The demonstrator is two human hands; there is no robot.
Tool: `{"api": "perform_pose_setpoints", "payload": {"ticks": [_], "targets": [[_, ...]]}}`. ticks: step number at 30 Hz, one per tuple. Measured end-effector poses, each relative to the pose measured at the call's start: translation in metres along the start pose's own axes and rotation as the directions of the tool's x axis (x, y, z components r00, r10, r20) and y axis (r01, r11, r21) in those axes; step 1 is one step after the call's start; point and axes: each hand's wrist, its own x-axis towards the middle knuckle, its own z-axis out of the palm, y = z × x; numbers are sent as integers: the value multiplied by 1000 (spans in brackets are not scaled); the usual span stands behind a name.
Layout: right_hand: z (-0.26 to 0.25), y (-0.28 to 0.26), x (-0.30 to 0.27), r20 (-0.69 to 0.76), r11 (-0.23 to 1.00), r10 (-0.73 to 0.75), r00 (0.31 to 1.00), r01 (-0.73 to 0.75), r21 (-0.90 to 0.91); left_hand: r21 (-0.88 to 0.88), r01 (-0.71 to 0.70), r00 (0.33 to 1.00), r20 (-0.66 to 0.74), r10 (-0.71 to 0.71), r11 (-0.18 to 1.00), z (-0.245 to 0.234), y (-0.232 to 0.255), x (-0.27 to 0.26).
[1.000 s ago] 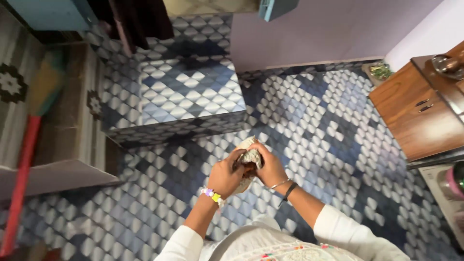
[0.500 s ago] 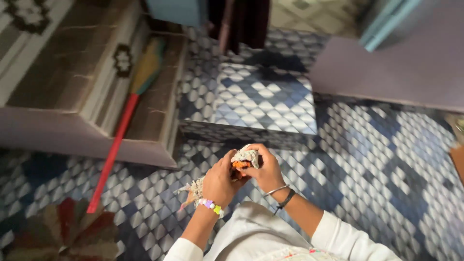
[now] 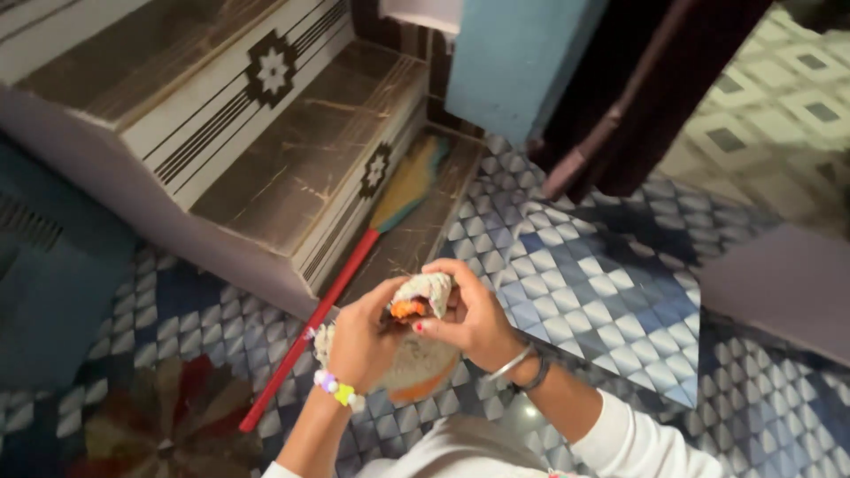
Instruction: The person sweeps the floor and stairs, picks up two mats, shakes them out to clean them, and then places them back on the floor.
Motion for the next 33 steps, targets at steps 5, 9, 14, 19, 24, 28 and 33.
{"api": "perform_pose_setpoints", "payload": {"ticks": [5, 9, 14, 19, 24, 28, 33], "targets": [[28, -17, 83, 111, 995, -99, 989, 99, 6, 50, -37, 995, -86, 41, 998, -68, -3, 54], [65, -20, 151, 85, 975, -221, 972, 216, 56, 147, -218, 961, -137, 239, 965, -131, -19, 108], [103, -4, 245, -42, 929, -370, 928, 371, 6, 389, -343, 925, -18, 379, 855, -208, -48, 183], [100, 14, 370, -194, 880, -475, 858, 462, -110, 541, -473, 824, -6, 566, 695, -246, -98, 296], [53, 82, 433, -319, 895, -236, 918, 77, -440, 755, -353, 766, -107, 634, 553, -206, -188, 346], [-13, 193, 381, -513, 891, -48, 857, -196, -411, 468, -483, 873, 324, 365, 740, -119, -253, 281], [-44, 316, 246, -593, 791, 117, 796, -436, -429, 190, -350, 775, 609, 170, 917, -37, -326, 197]]}}
